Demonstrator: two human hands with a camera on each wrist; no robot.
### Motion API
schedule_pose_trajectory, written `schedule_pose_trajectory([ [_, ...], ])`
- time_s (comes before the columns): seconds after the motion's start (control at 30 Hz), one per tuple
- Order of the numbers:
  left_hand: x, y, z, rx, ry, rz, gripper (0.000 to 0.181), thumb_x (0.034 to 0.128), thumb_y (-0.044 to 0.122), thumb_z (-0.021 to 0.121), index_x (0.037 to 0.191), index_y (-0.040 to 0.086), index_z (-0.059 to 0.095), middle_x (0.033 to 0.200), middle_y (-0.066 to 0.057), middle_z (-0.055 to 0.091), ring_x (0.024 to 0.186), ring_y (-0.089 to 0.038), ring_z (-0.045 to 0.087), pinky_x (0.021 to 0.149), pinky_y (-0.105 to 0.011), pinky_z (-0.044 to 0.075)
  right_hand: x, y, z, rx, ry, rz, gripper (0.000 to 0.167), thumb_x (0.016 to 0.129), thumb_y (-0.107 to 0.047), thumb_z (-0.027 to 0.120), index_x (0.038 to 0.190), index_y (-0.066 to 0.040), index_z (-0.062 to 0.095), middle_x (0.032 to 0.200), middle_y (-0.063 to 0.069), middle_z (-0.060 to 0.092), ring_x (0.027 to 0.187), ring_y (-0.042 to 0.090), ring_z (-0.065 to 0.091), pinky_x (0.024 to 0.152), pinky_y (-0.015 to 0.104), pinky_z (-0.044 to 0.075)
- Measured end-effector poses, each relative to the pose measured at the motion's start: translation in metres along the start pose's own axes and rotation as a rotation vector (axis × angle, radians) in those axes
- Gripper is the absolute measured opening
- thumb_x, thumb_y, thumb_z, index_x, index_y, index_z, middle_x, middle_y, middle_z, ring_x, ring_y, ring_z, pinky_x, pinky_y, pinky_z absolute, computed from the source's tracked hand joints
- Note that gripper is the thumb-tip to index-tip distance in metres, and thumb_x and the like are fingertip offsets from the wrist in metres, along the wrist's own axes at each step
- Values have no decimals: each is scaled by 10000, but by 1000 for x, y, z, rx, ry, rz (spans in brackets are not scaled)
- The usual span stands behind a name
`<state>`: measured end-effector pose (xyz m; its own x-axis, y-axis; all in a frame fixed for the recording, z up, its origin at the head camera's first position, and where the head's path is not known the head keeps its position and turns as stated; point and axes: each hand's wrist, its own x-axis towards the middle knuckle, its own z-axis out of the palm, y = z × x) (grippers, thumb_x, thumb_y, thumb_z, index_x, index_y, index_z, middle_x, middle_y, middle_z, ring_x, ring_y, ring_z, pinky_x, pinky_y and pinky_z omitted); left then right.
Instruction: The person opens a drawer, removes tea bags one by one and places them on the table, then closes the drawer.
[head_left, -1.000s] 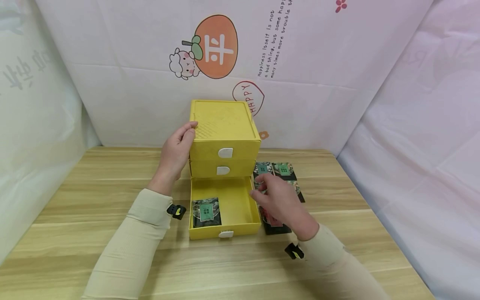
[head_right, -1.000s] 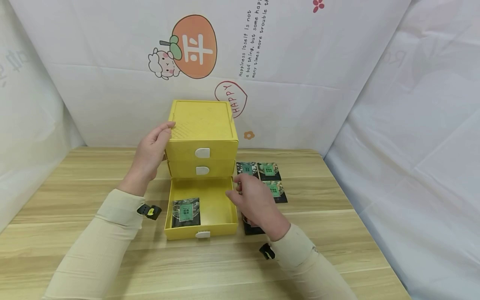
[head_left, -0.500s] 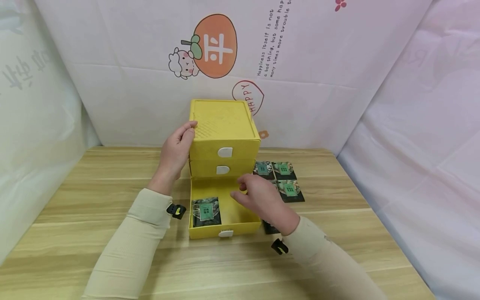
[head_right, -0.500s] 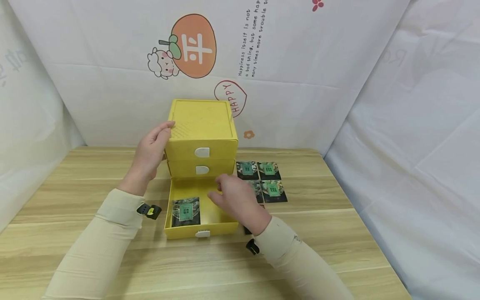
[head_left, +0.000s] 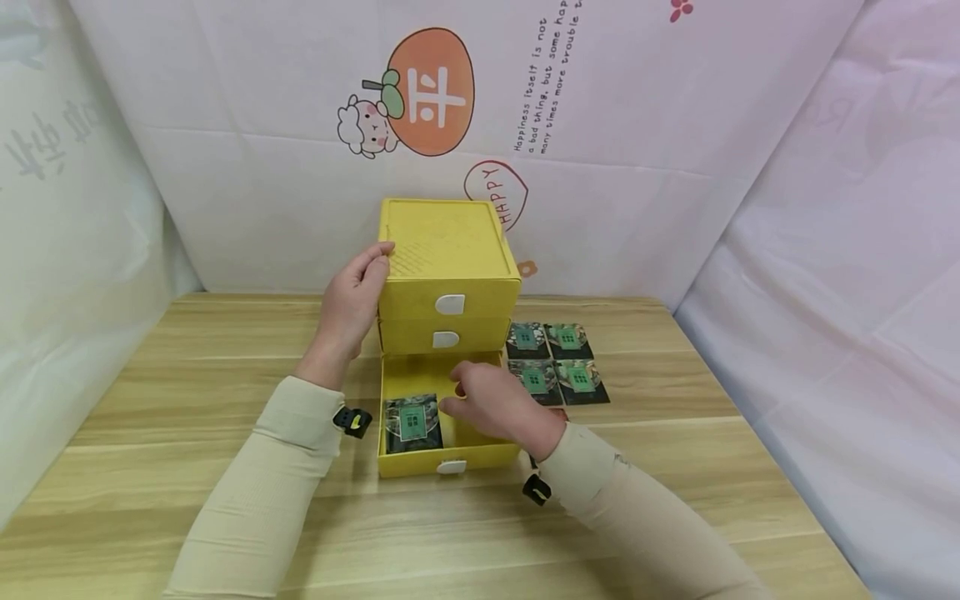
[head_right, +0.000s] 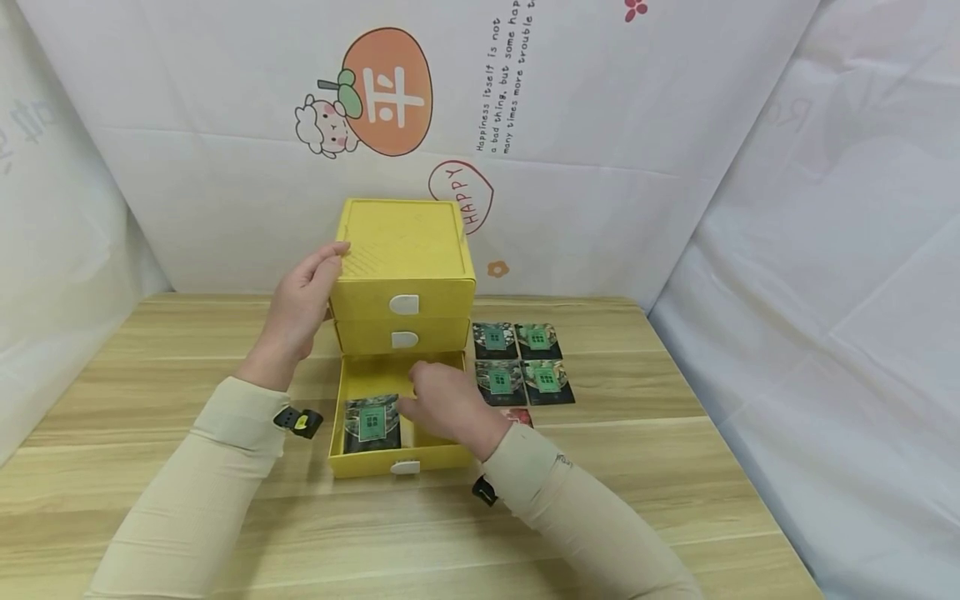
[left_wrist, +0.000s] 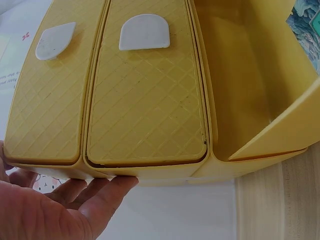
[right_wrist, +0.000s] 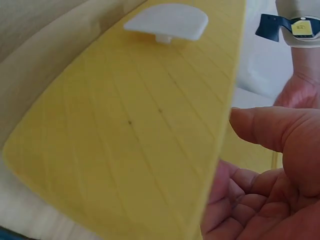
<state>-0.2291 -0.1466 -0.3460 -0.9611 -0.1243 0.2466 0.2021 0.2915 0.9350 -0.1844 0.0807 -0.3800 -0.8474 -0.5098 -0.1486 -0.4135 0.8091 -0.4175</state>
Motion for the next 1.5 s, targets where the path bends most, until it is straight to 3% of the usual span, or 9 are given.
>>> schedule_pose_trajectory([
  [0.3, 0, 1, 0, 9, 1, -5, 491, 1095, 517, 389, 1524, 336, 547, 1581, 98, 490, 490, -137, 229, 474, -316, 284, 10, 2, 8, 145, -137, 40, 654, 982, -326, 720, 1478, 52, 522, 1328, 191, 678, 1173, 291, 673, 997, 455, 548],
  [0.63, 0, 1, 0, 6, 3, -1, 493, 1093, 521, 391, 1520, 332, 552, 1573, 95, 499, 497, -138, 234, 482, -317, 290, 16, 7, 18, 250, -187, 69, 711, 971, -301, 745, 1496, 96, 475, 1369, 231, 644, 1083, 266, 658, 977, 458, 551],
  [0.93, -1, 0, 0, 8, 3, 1, 492, 1094, 525, 394, 1522, 336, 549, 1587, 110, 484, 612, -178, 289, 589, -362, 334, 18, 6, 24, 309, -184, 89, 732, 969, -286, 748, 1526, 78, 445, 1374, 223, 641, 1047, 245, 651, 927, 430, 551],
  [1.33, -1, 1, 1, 12, 10, 0, 491, 1096, 513, 397, 1521, 323, 554, 1575, 108, 499, 605, -168, 279, 598, -358, 335, 18, 2, 27, 376, -198, 74, 744, 966, -282, 738, 1543, 69, 425, 1183, 140, 713, 866, 161, 624, 802, 359, 510],
  [1.4, -1, 2, 1, 11, 10, -2, 490, 1096, 511, 397, 1520, 323, 555, 1575, 106, 498, 596, -171, 267, 597, -361, 332, 18, 3, 28, 387, -200, 71, 752, 969, -281, 735, 1546, 76, 413, 1012, 94, 709, 741, 147, 569, 735, 340, 486],
  [1.5, -1, 2, 1, 11, 10, -2, 490, 1096, 508, 397, 1520, 321, 555, 1578, 103, 496, 583, -162, 262, 589, -354, 330, 19, 3, 29, 407, -201, 67, 753, 973, -267, 731, 1546, 92, 400, 725, 1, 564, 565, 128, 423, 604, 311, 404],
])
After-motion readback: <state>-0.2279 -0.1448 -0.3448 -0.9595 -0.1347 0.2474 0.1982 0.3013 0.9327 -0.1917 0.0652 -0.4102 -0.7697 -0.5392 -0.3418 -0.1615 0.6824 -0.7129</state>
